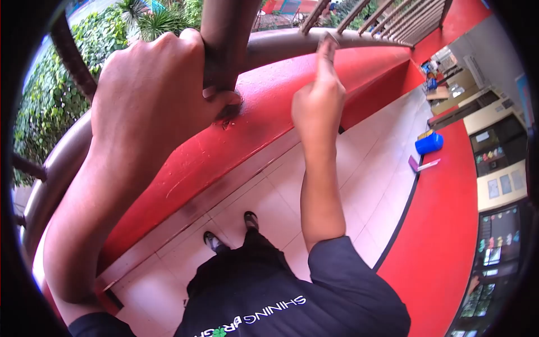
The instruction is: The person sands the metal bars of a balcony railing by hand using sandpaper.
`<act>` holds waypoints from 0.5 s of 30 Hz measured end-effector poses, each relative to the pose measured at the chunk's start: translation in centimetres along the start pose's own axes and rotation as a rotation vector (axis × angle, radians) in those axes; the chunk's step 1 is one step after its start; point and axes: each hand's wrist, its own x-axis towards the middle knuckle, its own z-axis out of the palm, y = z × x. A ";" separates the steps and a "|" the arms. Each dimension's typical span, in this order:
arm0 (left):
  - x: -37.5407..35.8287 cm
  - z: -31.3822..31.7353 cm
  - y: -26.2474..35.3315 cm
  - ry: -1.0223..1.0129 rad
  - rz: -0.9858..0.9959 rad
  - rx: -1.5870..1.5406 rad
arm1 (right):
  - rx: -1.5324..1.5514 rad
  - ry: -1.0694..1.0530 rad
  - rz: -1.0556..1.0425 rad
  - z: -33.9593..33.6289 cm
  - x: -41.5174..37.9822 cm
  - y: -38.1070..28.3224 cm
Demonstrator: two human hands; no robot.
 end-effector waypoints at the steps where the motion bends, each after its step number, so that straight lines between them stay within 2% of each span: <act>1: 0.0 -0.2 0.1 0.018 -0.038 -0.004 | 0.012 -0.033 0.062 -0.4 0.7 0.1; 3: 0.1 -0.5 0.2 -0.021 -0.029 -0.016 | -0.040 -0.174 -0.281 -1.3 -1.9 -2.4; 4: 0.0 -0.5 0.3 0.032 -0.014 0.002 | -0.045 -0.151 -0.448 -0.8 -3.2 -3.1; 5: -0.1 -0.5 0.2 0.027 -0.041 0.018 | -0.020 -0.163 -0.461 -1.1 -2.3 -2.6; 7: 0.0 -0.8 0.6 -0.069 -0.035 0.072 | -0.144 -0.366 0.387 -3.7 1.6 0.0; 9: 0.2 -1.1 1.1 -0.058 -0.054 0.080 | 0.143 -0.258 0.130 -4.5 2.8 10.2; 10: 0.3 -1.1 1.2 -0.034 -0.055 0.071 | 0.335 -0.141 0.117 -4.5 2.8 11.6; 11: 0.3 -1.1 1.3 -0.016 -0.056 0.060 | 0.525 -0.027 0.112 -4.6 2.4 12.5; 12: 0.3 -1.1 1.5 -0.013 -0.064 0.050 | 0.777 -0.011 0.241 -5.7 2.4 10.5; 15: 0.2 -1.1 2.1 -0.021 -0.123 0.139 | 0.829 -0.099 0.333 -6.6 2.6 11.4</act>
